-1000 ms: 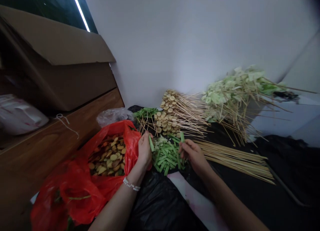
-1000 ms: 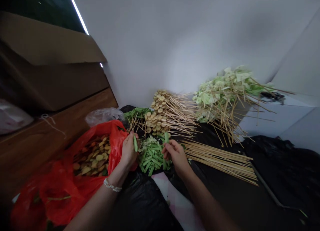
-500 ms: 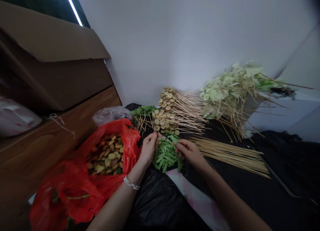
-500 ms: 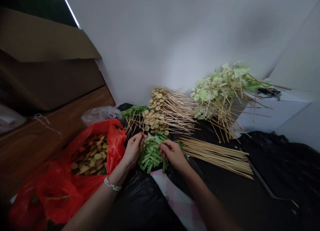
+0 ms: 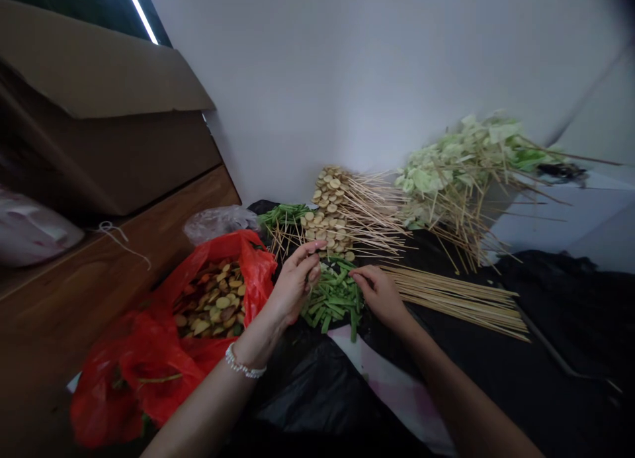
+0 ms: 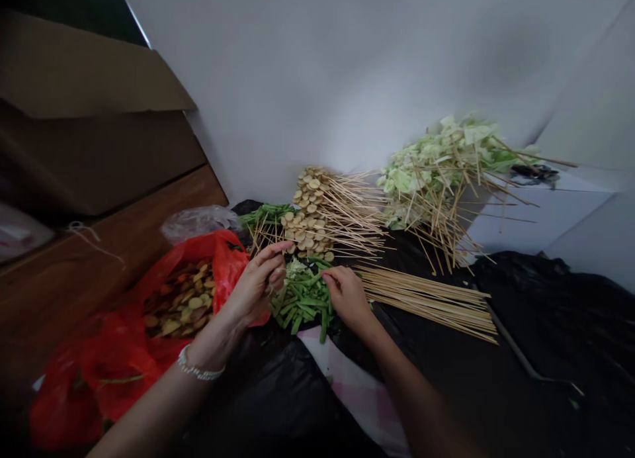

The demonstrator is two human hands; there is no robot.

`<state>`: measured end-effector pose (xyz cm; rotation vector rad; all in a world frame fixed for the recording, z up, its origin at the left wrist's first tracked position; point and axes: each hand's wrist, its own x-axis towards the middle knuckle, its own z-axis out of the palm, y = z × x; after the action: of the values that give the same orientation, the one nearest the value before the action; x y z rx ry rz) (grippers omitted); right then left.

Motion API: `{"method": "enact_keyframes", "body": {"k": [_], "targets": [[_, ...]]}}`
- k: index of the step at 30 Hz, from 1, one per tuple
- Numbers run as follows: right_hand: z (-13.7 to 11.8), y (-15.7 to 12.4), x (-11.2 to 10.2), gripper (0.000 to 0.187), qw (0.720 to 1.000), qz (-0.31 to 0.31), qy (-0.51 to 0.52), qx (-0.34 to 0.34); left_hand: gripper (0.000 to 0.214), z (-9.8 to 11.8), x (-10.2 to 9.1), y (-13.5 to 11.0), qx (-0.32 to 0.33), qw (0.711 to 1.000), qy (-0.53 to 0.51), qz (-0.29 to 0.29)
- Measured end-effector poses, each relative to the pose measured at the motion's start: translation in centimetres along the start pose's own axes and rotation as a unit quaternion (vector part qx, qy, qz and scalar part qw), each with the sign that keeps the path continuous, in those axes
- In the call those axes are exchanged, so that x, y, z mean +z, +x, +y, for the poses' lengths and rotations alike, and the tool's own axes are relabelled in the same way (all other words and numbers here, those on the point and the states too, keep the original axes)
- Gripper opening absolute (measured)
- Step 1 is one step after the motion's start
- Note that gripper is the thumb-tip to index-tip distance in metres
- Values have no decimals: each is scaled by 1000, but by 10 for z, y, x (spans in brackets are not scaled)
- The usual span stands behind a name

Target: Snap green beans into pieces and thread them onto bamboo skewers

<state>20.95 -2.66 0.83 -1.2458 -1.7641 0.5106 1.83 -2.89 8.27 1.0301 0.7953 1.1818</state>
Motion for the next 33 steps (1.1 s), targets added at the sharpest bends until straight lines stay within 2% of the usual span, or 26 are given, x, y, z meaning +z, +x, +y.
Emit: {"method": "enact_keyframes", "body": {"k": [3,5,8,11,14,16,20,23,25,28,33], "targets": [[1,0,0,21,1000,-6,-20,-6,21,-10,6,-21,-45,991,100,-72],[2,0,0,20,1000,-9,-26,-5,24,-20,8,-35,-71,971,178,-146],[4,0,1,20,999,-12,-29,-10,27,-26,9,-50,-47,915,315,-249],[5,-1,4,20,999,-16,-36,-16,32,-18,5,-53,-10,853,424,-305],[5,-2,6,20,999,-24,-46,-15,38,-7,-2,-52,-4,825,477,-302],[4,-2,5,20,998,-33,-47,-16,36,-8,-6,-53,16,800,523,-292],[3,-1,0,21,998,-38,-44,-17,21,-30,-3,-61,58,736,591,-326],[1,2,-4,21,999,-40,-24,3,19,-52,6,-68,65,711,592,-373],[-1,3,-9,21,998,-51,11,27,17,-63,13,-68,66,703,595,-384],[-3,0,-24,21,995,-85,34,37,16,-79,20,-58,68,696,619,-358],[1,-36,-65,20,985,-158,-71,-18,21,-106,32,-30,101,670,691,-250]]}}
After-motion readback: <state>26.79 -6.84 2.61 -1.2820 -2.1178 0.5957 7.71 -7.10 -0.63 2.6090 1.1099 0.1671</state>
